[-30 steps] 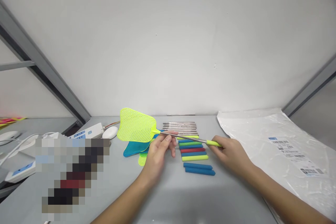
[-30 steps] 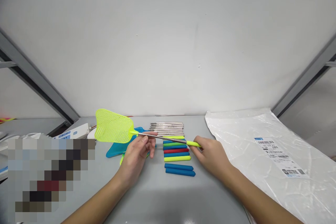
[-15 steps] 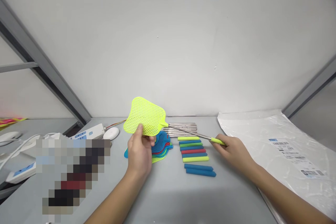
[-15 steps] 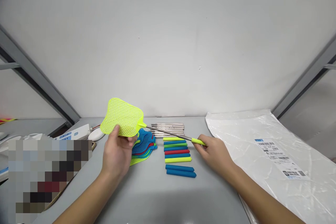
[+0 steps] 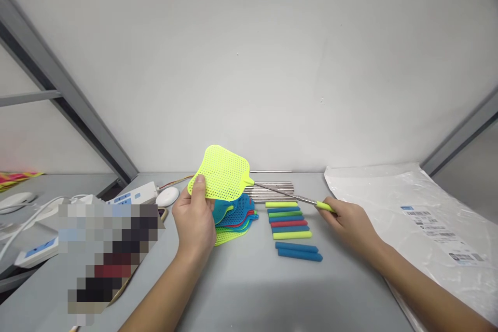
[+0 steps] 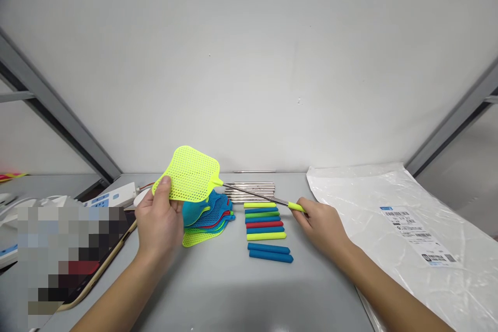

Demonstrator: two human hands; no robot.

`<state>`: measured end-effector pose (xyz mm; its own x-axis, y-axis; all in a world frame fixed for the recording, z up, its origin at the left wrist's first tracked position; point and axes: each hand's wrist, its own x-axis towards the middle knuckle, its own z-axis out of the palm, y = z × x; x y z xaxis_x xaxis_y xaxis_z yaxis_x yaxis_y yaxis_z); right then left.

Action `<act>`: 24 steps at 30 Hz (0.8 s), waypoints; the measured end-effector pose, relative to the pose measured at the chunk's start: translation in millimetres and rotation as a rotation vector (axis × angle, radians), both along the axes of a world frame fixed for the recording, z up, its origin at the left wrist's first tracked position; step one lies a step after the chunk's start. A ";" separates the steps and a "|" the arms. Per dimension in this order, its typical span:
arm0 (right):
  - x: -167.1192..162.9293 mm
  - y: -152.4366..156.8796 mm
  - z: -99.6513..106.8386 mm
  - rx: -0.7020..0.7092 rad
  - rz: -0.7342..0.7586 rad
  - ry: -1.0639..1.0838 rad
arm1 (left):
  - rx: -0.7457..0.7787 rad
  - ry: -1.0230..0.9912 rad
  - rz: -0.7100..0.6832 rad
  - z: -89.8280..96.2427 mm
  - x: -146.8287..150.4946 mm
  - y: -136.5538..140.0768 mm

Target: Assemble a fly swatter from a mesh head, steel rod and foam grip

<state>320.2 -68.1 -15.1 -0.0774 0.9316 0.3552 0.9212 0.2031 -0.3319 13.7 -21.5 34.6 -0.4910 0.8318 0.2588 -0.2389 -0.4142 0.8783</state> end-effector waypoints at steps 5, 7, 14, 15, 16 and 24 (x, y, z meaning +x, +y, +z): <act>1.9 1.1 -0.8 0.018 0.005 -0.051 | -0.004 0.006 -0.028 2.0 3.0 -2.6; 2.2 1.4 -2.4 0.029 0.005 -0.077 | -0.003 0.008 -0.035 2.0 4.8 -4.0; -2.8 -1.7 -6.9 0.071 -0.009 -0.151 | -0.090 0.176 -0.109 -7.0 9.5 -12.9; -4.3 -2.6 -7.0 0.070 -0.006 -0.154 | -0.101 0.218 -0.141 -9.0 11.5 -15.2; -5.7 -3.5 -7.0 0.066 0.000 -0.157 | -0.109 0.258 -0.180 -11.2 14.0 -17.8; -6.9 -5.8 -4.1 0.098 0.008 -0.174 | -0.166 0.438 -0.387 -22.6 31.3 -28.4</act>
<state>313.3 -73.9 -19.2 -0.1525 0.8923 0.4250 0.9613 0.2337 -0.1457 45.0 -49.9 12.0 -0.0221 0.9754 0.2195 0.0536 -0.2181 0.9744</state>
